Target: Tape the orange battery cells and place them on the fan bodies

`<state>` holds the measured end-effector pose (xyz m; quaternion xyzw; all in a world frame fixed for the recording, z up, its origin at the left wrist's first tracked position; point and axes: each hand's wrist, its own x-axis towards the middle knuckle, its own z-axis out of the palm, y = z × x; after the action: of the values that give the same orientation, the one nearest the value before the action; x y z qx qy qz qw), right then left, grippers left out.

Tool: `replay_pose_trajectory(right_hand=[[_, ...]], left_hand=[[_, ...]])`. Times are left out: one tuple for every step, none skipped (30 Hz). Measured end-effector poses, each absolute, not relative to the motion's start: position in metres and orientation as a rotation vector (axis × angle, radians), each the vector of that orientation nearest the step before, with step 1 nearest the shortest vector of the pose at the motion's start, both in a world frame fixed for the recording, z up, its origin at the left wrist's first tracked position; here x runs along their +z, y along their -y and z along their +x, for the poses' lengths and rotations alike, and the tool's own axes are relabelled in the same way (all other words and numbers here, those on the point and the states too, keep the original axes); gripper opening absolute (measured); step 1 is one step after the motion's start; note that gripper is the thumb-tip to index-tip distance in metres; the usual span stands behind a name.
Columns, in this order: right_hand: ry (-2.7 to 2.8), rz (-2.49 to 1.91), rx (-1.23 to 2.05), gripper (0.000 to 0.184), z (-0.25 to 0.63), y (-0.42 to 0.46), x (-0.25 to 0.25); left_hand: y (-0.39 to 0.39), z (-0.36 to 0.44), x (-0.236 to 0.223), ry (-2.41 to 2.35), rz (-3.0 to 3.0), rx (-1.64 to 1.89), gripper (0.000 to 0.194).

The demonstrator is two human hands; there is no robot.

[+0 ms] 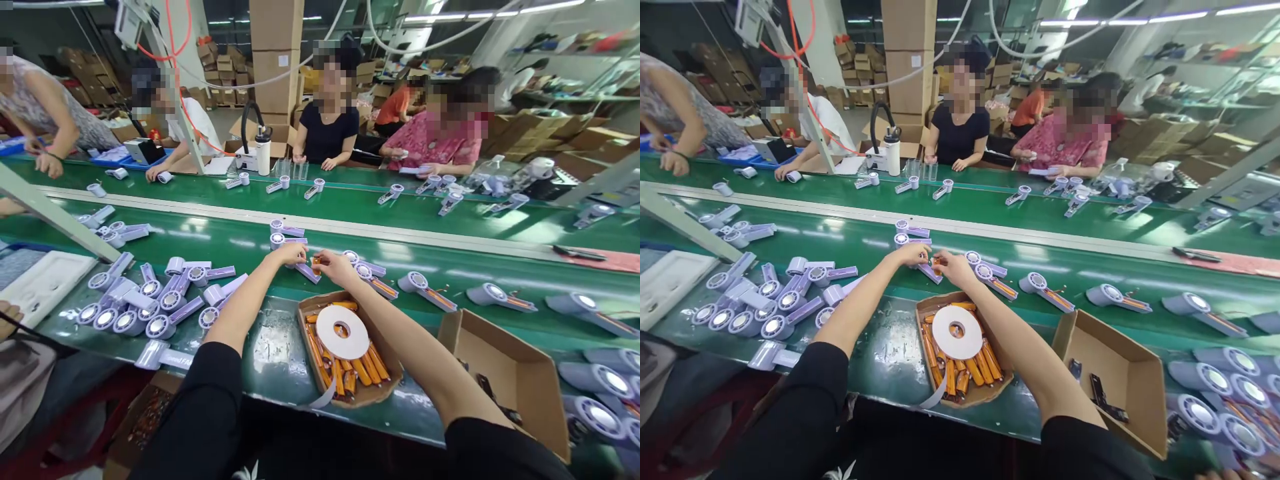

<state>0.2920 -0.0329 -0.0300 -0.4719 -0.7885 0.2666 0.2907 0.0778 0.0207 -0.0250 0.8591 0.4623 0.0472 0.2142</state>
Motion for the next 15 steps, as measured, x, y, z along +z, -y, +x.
replay_pose_trajectory(right_hand=[[2.149, -1.279, 0.683, 0.023, 0.290, 0.032, -0.033], [2.195, -1.301, 0.655, 0.022, 0.290, 0.032, -0.036], [2.240, -1.322, 0.628, 0.022, 0.289, 0.033, -0.038], [2.284, -1.344, 0.604, 0.022, 0.289, 0.034, -0.039], [2.327, -1.367, 0.584, 0.023, 0.290, 0.035, -0.040], [2.370, -1.392, 0.566, 0.023, 0.290, 0.036, -0.041], [2.411, -1.420, 0.550, 0.024, 0.291, 0.037, -0.041], [2.447, -1.451, 0.531, 0.026, 0.291, 0.039, -0.041], [2.481, -1.484, 0.509, 0.029, 0.291, 0.040, -0.041], [2.513, -1.519, 0.486, 0.031, 0.291, 0.041, -0.040], [2.547, -1.554, 0.463, 0.034, 0.289, 0.041, -0.040], [2.583, -1.587, 0.445, 0.036, 0.287, 0.041, -0.040], [2.619, -1.617, 0.432, 0.039, 0.284, 0.040, -0.040], [2.652, -1.644, 0.427, 0.040, 0.281, 0.039, -0.040], [2.679, -1.668, 0.426, 0.041, 0.277, 0.037, -0.040]], left_hand=[[-0.020, 0.078, -0.028, -1.330, 2.370, 0.158, 0.017], [-0.018, 0.080, -0.031, -1.380, 2.364, 0.180, 0.020], [-0.016, 0.082, -0.035, -1.425, 2.348, 0.202, 0.022], [-0.014, 0.084, -0.039, -1.461, 2.332, 0.223, 0.024], [-0.013, 0.087, -0.043, -1.490, 2.315, 0.242, 0.026], [-0.012, 0.089, -0.046, -1.512, 2.300, 0.258, 0.027], [-0.012, 0.092, -0.049, -1.528, 2.285, 0.272, 0.027], [-0.012, 0.094, -0.051, -1.539, 2.272, 0.284, 0.028], [-0.013, 0.096, -0.052, -1.546, 2.261, 0.295, 0.028], [-0.013, 0.097, -0.054, -1.550, 2.253, 0.305, 0.027], [-0.014, 0.099, -0.055, -1.553, 2.246, 0.315, 0.027], [-0.014, 0.101, -0.056, -1.556, 2.240, 0.323, 0.027], [-0.014, 0.102, -0.056, -1.559, 2.235, 0.329, 0.027], [-0.013, 0.104, -0.057, -1.563, 2.230, 0.332, 0.027], [-0.013, 0.107, -0.057, -1.570, 2.225, 0.333, 0.027]])
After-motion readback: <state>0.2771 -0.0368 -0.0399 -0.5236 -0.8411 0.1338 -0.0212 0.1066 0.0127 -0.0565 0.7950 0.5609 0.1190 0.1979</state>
